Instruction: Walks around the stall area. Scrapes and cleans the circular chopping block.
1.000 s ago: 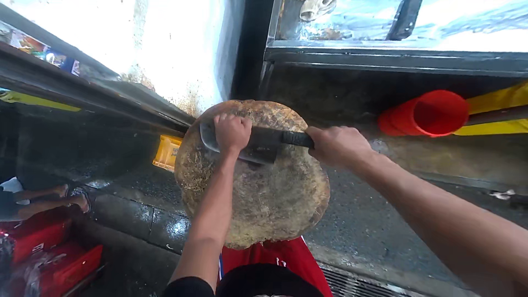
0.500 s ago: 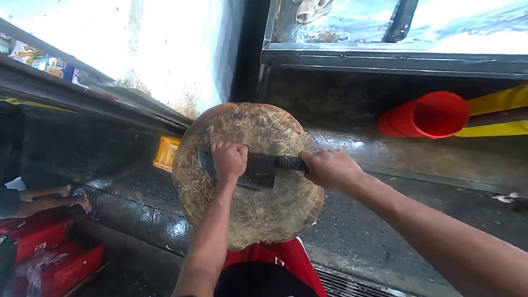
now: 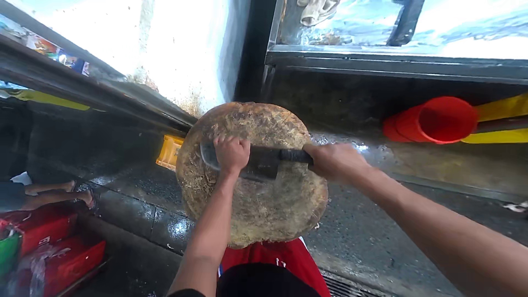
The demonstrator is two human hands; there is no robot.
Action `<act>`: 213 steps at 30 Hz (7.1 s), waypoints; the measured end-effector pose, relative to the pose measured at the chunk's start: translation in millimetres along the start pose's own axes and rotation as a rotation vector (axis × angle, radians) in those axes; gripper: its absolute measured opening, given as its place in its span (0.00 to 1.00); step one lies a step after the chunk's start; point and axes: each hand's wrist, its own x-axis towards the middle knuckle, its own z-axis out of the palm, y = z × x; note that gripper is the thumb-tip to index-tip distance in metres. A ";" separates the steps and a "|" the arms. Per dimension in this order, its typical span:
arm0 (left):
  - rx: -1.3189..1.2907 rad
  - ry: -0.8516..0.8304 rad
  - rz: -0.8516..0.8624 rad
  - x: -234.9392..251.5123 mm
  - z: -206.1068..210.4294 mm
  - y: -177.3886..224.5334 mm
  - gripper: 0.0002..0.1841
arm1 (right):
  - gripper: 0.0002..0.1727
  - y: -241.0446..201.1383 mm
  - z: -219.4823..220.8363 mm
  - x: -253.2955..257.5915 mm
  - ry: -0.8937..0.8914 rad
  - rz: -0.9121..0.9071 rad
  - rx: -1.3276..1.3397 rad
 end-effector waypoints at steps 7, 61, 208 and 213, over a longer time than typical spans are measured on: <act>0.008 -0.011 0.013 -18.3 8.3 -1.1 0.23 | 0.16 1.1 20.0 -4.8 -0.079 -0.005 0.004; -0.354 -0.035 1.074 -105.4 27.5 19.6 0.19 | 0.23 -152.1 229.8 -191.5 0.055 0.644 0.750; -2.133 0.323 -0.384 -120.0 -13.9 -235.6 0.41 | 0.19 -291.7 160.0 -119.2 -0.007 0.557 0.508; -2.089 0.322 -0.378 -120.6 -13.5 -235.9 0.42 | 0.18 -283.8 172.0 -120.5 0.013 0.576 0.630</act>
